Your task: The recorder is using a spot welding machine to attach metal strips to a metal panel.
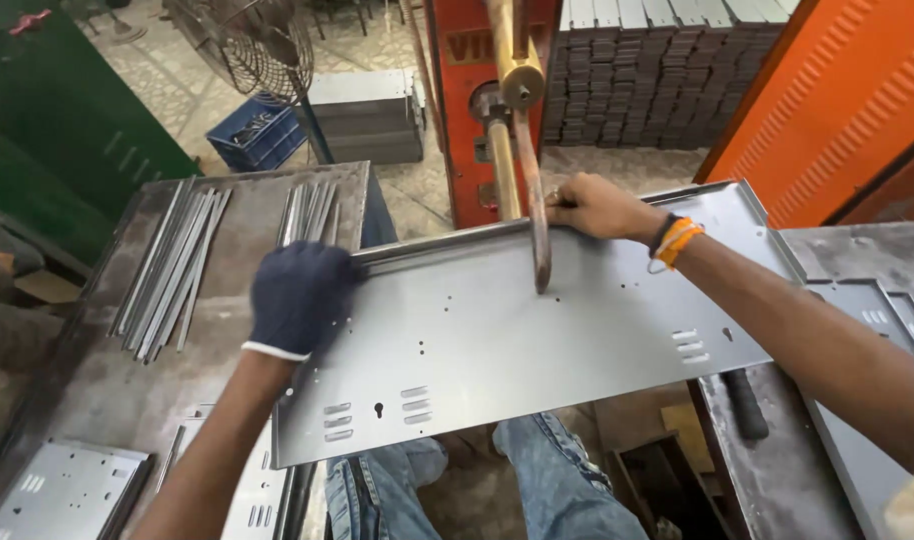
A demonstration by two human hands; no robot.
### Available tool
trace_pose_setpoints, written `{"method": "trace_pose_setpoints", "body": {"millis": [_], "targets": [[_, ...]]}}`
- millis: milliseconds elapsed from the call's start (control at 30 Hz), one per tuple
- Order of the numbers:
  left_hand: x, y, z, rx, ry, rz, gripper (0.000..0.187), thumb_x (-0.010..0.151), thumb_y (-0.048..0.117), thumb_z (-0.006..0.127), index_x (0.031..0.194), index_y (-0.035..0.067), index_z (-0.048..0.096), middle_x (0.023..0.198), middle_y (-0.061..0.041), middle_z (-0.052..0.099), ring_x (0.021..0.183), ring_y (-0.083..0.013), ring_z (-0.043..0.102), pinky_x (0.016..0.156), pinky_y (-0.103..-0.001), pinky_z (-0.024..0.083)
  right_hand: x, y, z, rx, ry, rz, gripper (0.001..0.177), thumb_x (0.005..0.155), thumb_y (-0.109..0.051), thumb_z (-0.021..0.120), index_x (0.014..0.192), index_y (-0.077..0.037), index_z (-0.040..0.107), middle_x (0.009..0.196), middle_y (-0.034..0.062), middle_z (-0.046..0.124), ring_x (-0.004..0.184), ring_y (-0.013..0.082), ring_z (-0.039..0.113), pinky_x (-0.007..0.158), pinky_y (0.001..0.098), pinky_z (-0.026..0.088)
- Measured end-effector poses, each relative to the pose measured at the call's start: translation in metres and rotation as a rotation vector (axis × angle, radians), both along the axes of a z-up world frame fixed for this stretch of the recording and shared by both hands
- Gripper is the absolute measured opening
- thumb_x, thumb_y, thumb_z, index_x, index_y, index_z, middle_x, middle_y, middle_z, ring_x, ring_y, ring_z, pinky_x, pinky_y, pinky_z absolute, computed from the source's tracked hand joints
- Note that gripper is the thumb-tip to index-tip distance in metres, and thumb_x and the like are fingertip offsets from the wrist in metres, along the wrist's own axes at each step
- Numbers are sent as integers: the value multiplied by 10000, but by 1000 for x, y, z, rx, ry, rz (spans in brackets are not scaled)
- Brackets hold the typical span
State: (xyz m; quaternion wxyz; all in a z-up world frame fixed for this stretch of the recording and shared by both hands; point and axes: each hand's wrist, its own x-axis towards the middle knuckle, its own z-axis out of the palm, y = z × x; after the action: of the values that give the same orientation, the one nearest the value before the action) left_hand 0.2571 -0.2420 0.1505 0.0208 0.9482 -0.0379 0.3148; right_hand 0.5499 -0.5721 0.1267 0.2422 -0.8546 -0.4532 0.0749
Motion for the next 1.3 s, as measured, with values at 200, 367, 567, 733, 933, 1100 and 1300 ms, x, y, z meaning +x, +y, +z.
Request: {"method": "trace_pose_setpoints", "body": {"millis": [200, 367, 567, 733, 933, 1100, 1300], "targets": [[21, -7, 2, 96, -10, 198, 441, 812, 503, 829, 726, 105, 660, 709, -136, 650, 729, -338, 644, 698, -477, 501, -30, -14, 6, 50, -99, 52, 274, 932, -253, 687, 1086, -43, 773, 900, 225, 732, 755, 356, 687, 700, 459, 525], [11, 32, 17, -304, -35, -14, 291, 833, 296, 795, 1018, 73, 771, 921, -155, 724, 797, -354, 695, 723, -453, 531, -29, -19, -9, 134, -222, 69, 226, 962, -211, 658, 1047, -20, 744, 942, 190, 732, 867, 356, 688, 797, 465, 533], [13, 58, -16, -469, 209, -12, 243, 899, 269, 773, 1034, 68, 795, 934, -162, 770, 833, -292, 728, 779, -386, 562, -21, -20, -18, 24, -367, 149, 201, 972, -168, 631, 951, 18, 703, 937, 200, 710, 827, 349, 688, 797, 461, 547], [18, 69, -30, -825, 265, -118, 282, 959, 105, 654, 1221, 17, 712, 987, -127, 788, 861, -154, 703, 816, -316, 578, -25, -14, -13, -85, -457, 42, 191, 926, -186, 673, 929, -4, 729, 874, 201, 724, 808, 362, 701, 804, 469, 554], [9, 58, -19, -1057, 230, -173, 417, 937, 98, 678, 1340, -3, 647, 1100, -105, 776, 927, -99, 706, 836, -276, 591, -38, -4, -6, 113, -372, 130, 248, 855, -212, 746, 1043, -56, 786, 928, 203, 752, 782, 359, 715, 720, 464, 555], [6, 47, 0, -951, 296, -78, 393, 934, 112, 702, 1316, 22, 690, 1073, -101, 796, 899, -101, 723, 828, -259, 581, -34, -9, -13, 4, -273, -78, 234, 840, -229, 806, 990, -50, 809, 758, 197, 721, 566, 320, 665, 632, 456, 535], [15, 60, -20, -1105, 267, -202, 439, 882, 89, 725, 1309, -2, 672, 1132, -116, 782, 944, -107, 709, 845, -274, 593, -32, -11, -14, -61, -321, -124, 333, 858, -303, 862, 861, 18, 775, 688, 187, 706, 555, 297, 656, 632, 434, 527]]}}
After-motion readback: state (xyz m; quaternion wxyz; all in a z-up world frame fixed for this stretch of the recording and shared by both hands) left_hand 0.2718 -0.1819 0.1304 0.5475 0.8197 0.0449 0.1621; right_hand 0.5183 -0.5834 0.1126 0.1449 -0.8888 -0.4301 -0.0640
